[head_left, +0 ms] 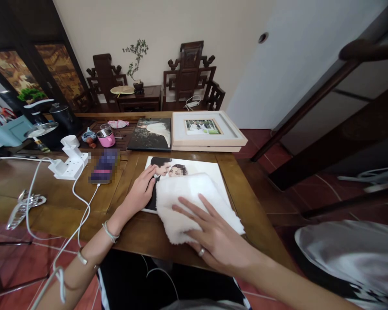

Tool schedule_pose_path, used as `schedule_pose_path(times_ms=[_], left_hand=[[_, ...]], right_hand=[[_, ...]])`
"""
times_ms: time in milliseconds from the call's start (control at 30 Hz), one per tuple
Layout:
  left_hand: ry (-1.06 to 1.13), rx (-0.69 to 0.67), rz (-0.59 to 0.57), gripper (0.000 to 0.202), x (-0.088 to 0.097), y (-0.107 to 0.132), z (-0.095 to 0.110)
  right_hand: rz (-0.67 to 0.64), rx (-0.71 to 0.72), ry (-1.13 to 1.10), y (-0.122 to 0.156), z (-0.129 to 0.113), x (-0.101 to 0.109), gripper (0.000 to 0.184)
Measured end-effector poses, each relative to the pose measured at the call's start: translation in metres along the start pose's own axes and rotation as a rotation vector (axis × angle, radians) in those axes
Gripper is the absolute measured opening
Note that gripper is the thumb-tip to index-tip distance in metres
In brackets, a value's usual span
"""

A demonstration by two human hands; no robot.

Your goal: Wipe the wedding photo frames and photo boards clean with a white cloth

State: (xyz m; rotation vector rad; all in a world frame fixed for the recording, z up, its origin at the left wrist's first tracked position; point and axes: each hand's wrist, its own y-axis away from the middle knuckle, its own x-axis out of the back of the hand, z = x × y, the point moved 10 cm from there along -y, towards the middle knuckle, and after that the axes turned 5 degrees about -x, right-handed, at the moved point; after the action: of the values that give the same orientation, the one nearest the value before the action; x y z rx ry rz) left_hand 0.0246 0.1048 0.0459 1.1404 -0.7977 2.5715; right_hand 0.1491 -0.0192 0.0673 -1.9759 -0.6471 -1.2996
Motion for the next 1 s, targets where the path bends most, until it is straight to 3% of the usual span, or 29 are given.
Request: schedule_pose_path(times_ms=[167, 533, 633, 767, 1000], left_hand=[[-0.008, 0.002, -0.019, 0.043, -0.001, 0.0, 0.0], [-0.016, -0.004, -0.01, 0.043, -0.001, 0.0, 0.001], [-0.028, 0.006, -0.022, 0.043, -0.002, 0.0, 0.0], [-0.007, 0.006, -0.019, 0.043, -0.002, 0.0, 0.001], [-0.002, -0.003, -0.039, 0.044, -0.002, -0.002, 0.003]], right_hand=[[-0.008, 0.014, 0.003, -0.005, 0.007, 0.001, 0.028], [0.083, -0.201, 0.202, -0.07, 0.105, 0.008, 0.031], [0.069, -0.235, 0.224, -0.079, 0.117, 0.006, 0.036], [0.057, -0.226, 0.206, -0.073, 0.102, 0.003, 0.033], [0.028, -0.062, 0.055, -0.03, 0.028, -0.002, 0.029]])
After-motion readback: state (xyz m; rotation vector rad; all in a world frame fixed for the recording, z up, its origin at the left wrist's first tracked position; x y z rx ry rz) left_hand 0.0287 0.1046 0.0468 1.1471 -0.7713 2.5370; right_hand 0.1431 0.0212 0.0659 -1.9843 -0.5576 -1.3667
